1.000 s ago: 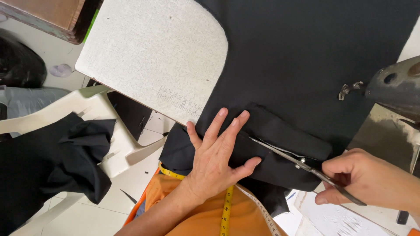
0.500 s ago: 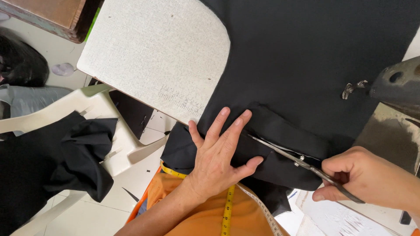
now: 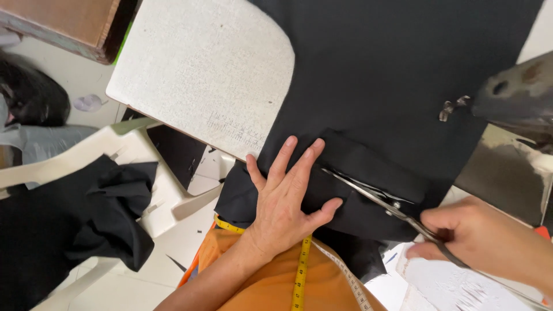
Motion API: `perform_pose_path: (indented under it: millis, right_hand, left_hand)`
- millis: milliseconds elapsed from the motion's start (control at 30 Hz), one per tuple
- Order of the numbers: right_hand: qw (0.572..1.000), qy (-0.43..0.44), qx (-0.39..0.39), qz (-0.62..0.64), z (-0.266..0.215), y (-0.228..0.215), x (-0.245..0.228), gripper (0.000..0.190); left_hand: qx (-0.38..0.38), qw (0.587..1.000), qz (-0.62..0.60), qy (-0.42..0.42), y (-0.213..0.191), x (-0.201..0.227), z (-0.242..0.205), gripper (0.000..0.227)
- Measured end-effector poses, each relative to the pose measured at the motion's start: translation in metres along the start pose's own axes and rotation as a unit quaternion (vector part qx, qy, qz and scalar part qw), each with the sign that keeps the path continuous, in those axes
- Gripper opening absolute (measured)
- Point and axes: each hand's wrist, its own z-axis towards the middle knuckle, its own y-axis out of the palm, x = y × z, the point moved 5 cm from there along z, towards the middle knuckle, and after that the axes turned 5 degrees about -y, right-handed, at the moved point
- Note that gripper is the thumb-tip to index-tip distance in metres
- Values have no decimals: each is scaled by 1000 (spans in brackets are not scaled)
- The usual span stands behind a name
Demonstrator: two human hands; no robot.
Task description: Trimming excess fabric from garment components, measuring with a tape measure, and marking with chalk at a sewing workstation.
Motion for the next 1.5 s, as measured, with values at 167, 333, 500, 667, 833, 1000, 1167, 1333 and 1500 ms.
perform_pose_path:
  millis: [167, 333, 500, 667, 833, 1000, 1167, 1333, 1500]
  right_hand:
    - [973, 11, 155, 168, -80, 48, 103, 48]
    - [816, 341, 316, 344, -118, 101, 170, 29]
    - [865, 301, 360, 177, -104, 43, 131, 68]
    - [881, 250, 384, 116, -91, 62, 171, 27]
    - [811, 36, 581, -68, -85, 31, -61, 19]
    - [816, -96, 570, -17, -1, 46, -168, 59]
    - [780, -65, 619, -58, 21, 74, -160, 58]
    - [776, -40, 624, -85, 24, 71, -164, 57]
    - [778, -4, 622, -94, 25, 64, -169, 69]
  left_hand:
    - [-11, 1000, 14, -3, 0, 6, 1, 79]
    - [-60, 997, 39, 37, -3, 27, 3, 83]
    - [-30, 989, 18, 144, -18, 34, 32, 19]
    - [-88, 979, -53, 177, -10, 24, 57, 3]
    - [-131, 972, -73, 183, 2, 30, 63, 6]
    - [-121, 978, -83, 149, 13, 34, 66, 5]
    - [-136, 977, -112, 121, 18, 25, 74, 12]
    - [-144, 976, -96, 135, 18, 27, 78, 9]
    - [-150, 947, -99, 265, 13, 35, 79, 7]
